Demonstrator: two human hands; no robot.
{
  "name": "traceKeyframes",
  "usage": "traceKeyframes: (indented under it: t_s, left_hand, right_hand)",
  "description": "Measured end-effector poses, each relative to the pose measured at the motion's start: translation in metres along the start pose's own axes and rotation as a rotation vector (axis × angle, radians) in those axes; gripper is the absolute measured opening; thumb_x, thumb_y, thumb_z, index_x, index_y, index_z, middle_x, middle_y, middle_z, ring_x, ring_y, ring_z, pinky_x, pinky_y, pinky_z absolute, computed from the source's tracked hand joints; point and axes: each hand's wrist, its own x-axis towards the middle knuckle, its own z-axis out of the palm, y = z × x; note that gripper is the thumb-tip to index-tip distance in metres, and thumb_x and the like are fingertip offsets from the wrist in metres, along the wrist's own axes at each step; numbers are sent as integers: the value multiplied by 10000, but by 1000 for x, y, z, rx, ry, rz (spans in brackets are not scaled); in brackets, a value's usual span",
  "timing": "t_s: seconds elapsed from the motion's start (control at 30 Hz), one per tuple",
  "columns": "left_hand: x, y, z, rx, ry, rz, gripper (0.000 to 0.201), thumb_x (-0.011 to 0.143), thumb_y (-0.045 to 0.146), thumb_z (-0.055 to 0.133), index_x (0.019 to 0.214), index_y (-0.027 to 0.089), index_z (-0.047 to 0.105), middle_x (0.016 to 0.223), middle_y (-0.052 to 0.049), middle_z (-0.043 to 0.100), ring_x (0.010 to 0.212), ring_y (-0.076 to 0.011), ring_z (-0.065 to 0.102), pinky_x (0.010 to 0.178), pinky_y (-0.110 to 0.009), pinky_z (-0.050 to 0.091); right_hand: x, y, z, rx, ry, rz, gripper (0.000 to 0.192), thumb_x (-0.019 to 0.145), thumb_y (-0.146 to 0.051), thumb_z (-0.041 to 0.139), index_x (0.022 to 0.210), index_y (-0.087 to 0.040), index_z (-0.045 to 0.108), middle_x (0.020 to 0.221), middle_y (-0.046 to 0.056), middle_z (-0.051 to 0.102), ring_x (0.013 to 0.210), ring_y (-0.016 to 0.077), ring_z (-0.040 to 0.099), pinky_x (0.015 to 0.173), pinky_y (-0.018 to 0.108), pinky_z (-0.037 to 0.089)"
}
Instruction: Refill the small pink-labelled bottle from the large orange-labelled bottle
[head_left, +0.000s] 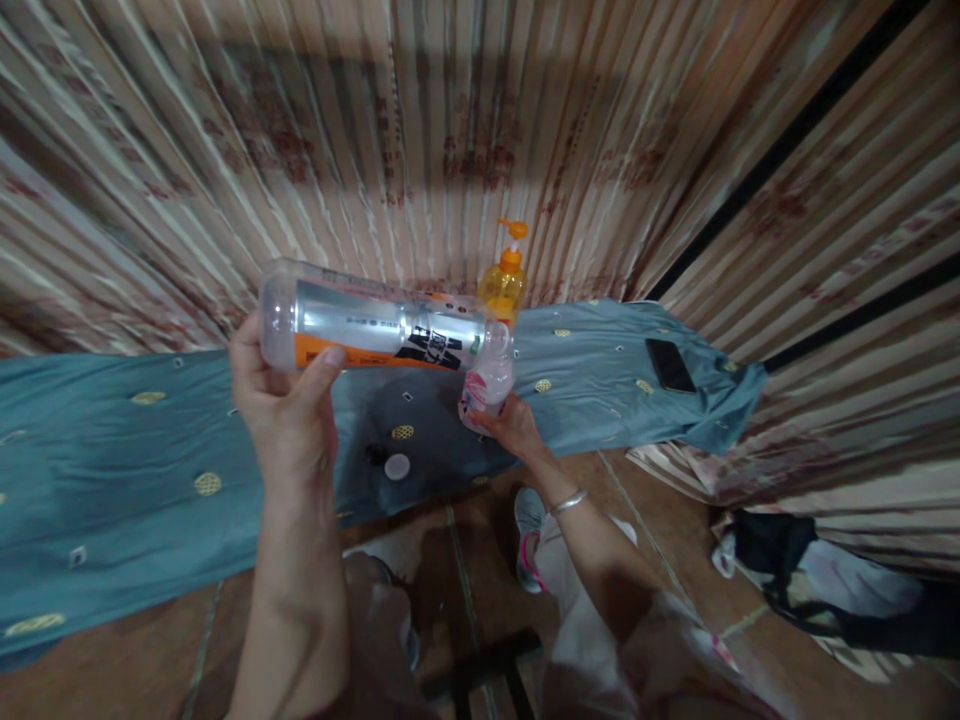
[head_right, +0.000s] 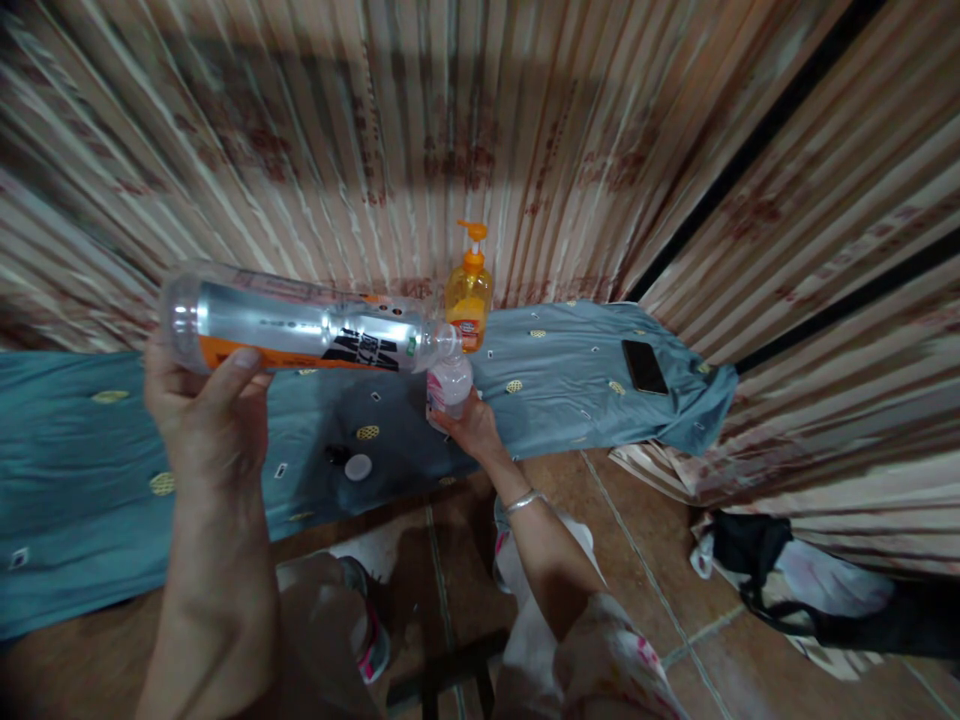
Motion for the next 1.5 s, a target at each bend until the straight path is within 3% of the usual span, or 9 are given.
traceKeyframes:
  t_s: [0.33, 0.53, 0.8, 0.97, 1.3, 1.5]
  left_hand:
    - [-1, 0, 1, 13, -4, 16, 792, 488, 567, 1009, 1193, 358, 714, 1188, 6, 723, 1145, -255, 697, 1170, -606, 495]
    - [-1, -2, -1, -13, -13, 31, 744, 541, 494, 1003, 1204, 340, 702, 1190, -10, 705, 1150, -259, 692, 1185, -628, 473]
    - [-2, 0, 1, 16, -6, 21, 783, 500, 564, 1005, 1195, 356, 710, 1190, 7, 722, 1142, -247, 701, 1175, -602, 496]
    - [-1, -2, -2, 16, -28, 33, 751, 527, 550, 1000, 1196, 357, 718, 1181, 7, 722, 1164, -258, 701, 1179, -620, 490]
    - [-2, -6, 0, -3, 1, 56, 783, 524, 567, 997, 1227, 372, 713, 1215, 5, 722, 1166, -266, 700, 1196, -660, 464]
    - [-1, -6, -1, -20, -15, 28, 755, 539, 530, 998, 1220, 376, 709, 1219, 13, 717, 1187, -266, 694, 1216, -653, 448]
  right_hand:
    - [-1, -3, -2, 20, -19, 3, 649, 839, -309, 902, 1382, -110, 609, 1256, 210, 793, 1228, 354, 764, 1007, 445, 612]
    - [1, 0, -1, 10, -7, -4, 631, 831, -318, 903, 1358, -112, 622, 1231, 208, 803, 1200, 356, 774, 979, 422, 620]
    - [3, 5, 4, -4, 22, -13, 626, 813, -353, 908, 1340, -153, 636, 1205, 171, 818, 1174, 347, 787, 958, 411, 631]
    - [0, 0, 0, -30, 11, 2, 630, 829, -338, 911, 1346, -112, 630, 1203, 199, 810, 1176, 343, 787, 952, 380, 629]
    - [0, 1, 1, -15, 11, -6, 595, 823, -337, 909, 1314, -147, 633, 1185, 171, 815, 1172, 336, 787, 944, 390, 630]
    - [0, 0, 1, -38, -6, 10, 654, 843, -349, 898, 1377, -104, 610, 1266, 206, 792, 1225, 348, 764, 1005, 419, 611]
